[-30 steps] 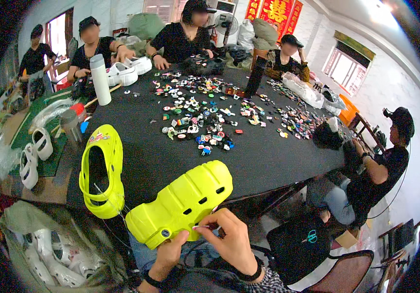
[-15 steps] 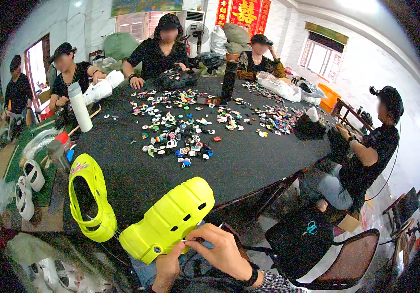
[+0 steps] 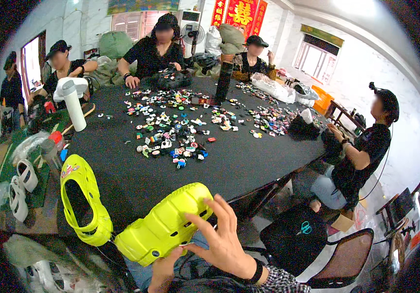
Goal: Attach decorative charms into the holes of plastic clogs to decorate them.
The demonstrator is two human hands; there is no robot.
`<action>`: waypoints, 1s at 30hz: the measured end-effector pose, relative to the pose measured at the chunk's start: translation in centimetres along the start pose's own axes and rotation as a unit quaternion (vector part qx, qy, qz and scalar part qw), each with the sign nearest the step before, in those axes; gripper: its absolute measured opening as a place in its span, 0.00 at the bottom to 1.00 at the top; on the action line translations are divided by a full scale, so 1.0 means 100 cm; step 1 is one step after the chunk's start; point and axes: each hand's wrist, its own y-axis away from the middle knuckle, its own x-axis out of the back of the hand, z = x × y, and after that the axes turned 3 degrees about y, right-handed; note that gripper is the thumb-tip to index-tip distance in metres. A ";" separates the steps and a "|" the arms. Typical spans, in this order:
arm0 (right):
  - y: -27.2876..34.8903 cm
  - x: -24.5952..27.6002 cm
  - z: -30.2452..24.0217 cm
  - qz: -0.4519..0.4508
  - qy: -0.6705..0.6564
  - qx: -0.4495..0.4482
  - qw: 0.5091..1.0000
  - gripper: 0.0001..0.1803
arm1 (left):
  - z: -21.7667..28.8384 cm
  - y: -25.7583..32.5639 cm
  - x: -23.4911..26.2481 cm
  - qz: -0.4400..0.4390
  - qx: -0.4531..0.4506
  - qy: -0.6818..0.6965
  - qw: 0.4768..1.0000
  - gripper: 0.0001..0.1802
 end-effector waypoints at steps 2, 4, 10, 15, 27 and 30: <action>0.001 -0.007 0.009 -0.025 0.003 -0.006 1.000 0.50 | 0.002 0.000 0.002 -0.010 -0.005 -0.012 1.000 0.15; 0.002 -0.013 0.014 -0.039 -0.161 -0.057 0.985 0.55 | -0.008 -0.001 0.005 -0.013 -0.026 -0.002 1.000 0.15; 0.014 -0.030 0.022 -0.067 -0.204 -0.076 0.974 0.66 | -0.016 -0.001 0.013 -0.031 -0.074 -0.028 0.996 0.20; 0.020 -0.044 0.030 -0.028 -0.240 -0.068 0.968 0.67 | -0.017 -0.002 0.009 -0.025 -0.079 -0.016 0.996 0.23; 0.027 -0.057 0.031 0.006 -0.243 -0.082 0.966 0.67 | -0.013 0.000 0.008 0.005 -0.098 -0.051 0.994 0.14; 0.030 -0.064 0.031 0.008 -0.262 -0.096 0.960 0.67 | -0.016 0.000 0.011 0.010 -0.101 -0.046 0.994 0.14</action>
